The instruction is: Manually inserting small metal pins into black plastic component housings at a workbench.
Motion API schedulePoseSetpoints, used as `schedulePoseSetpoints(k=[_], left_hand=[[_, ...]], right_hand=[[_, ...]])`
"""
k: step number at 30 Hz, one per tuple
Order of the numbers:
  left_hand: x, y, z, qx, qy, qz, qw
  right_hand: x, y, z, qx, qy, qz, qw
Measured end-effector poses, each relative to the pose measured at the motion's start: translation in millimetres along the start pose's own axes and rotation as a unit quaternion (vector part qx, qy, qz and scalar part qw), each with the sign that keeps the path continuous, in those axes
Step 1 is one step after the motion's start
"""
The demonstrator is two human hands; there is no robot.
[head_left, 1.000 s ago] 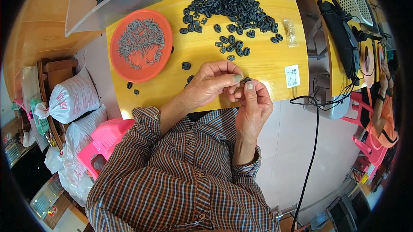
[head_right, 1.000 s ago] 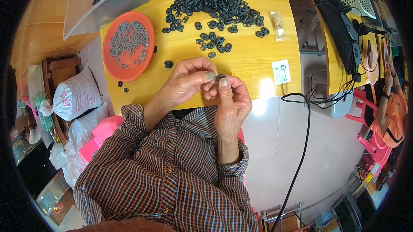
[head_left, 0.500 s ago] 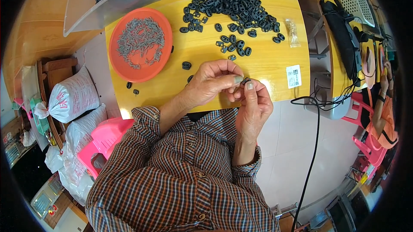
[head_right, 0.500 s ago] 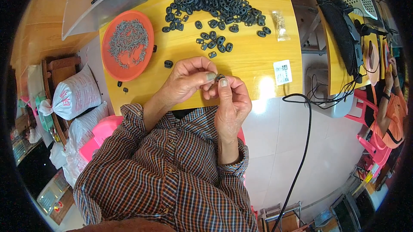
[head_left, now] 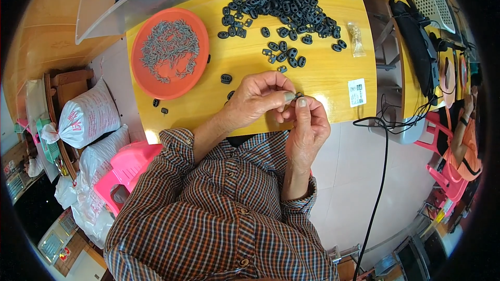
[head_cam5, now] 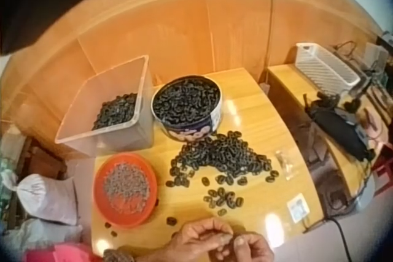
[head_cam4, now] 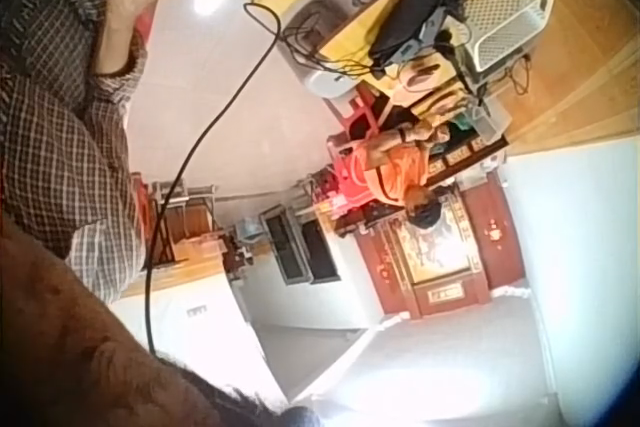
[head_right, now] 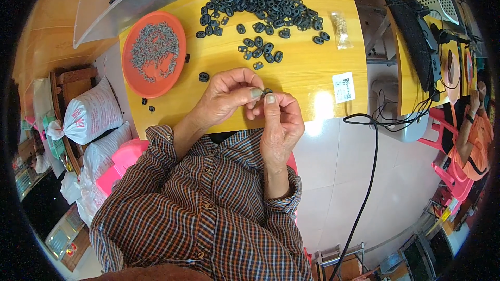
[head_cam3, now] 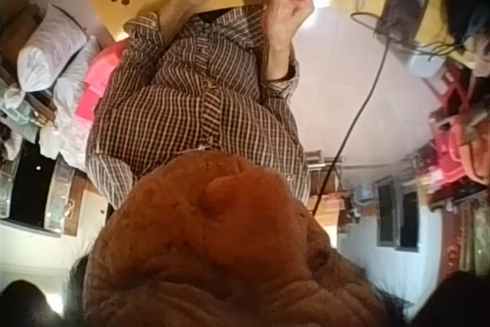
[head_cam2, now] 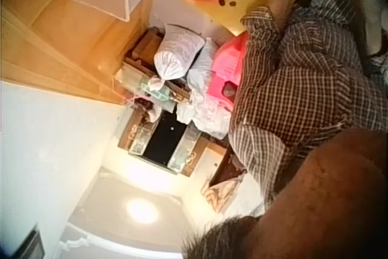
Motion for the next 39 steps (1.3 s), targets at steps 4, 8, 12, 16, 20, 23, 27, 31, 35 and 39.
schedulePoseSetpoints(k=[4,8,12,16,20,23,27,31,35,39], left_hand=[[0.0,1.7,0.0,-0.006,0.004,0.001,1.0],[0.1,2.8,-1.2,0.009,0.006,0.005,1.0],[0.0,4.4,-1.3,0.011,0.0,0.009,1.0],[-0.4,3.4,-2.6,0.011,0.003,-0.001,1.0],[-0.4,4.4,-1.4,0.008,0.004,-0.008,1.0],[-1.0,5.5,-1.1,0.012,0.003,-0.016,1.0],[-1.8,8.5,1.9,0.001,-0.001,-0.019,1.0],[-1.9,9.3,1.8,0.013,0.005,-0.009,1.0],[-2.7,12.1,1.6,0.03,0.007,-0.014,0.999],[-2.9,10.0,-1.2,0.047,0.004,-0.008,0.999]], right_hand=[[0.2,1.1,0.5,-0.043,0.007,-0.014,0.999],[0.4,0.3,1.8,-0.017,0.005,-0.005,1.0],[0.3,0.5,2.8,0.013,-0.003,-0.009,1.0],[-0.2,0.0,2.9,0.011,-0.003,-0.007,1.0],[-0.1,-0.5,2.7,0.008,-0.003,-0.01,1.0],[-0.3,-0.5,2.7,0.001,-0.004,-0.009,1.0],[-0.8,-1.2,3.7,0.005,-0.012,-0.007,1.0],[-1.5,-2.8,4.9,-0.007,-0.006,-0.015,1.0],[-1.5,1.2,1.7,-0.03,0.002,-0.022,0.999],[-2.9,-2.3,3.0,-0.056,0.006,-0.077,0.995]])
Point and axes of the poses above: each hand's wrist, its own x-axis towards the middle knuckle, its own z-axis out of the palm, y = z × x, the point moved 5 cm from there along x, towards the middle knuckle, and after that the axes turned 2 degrees about y, right-handed, at the moved point
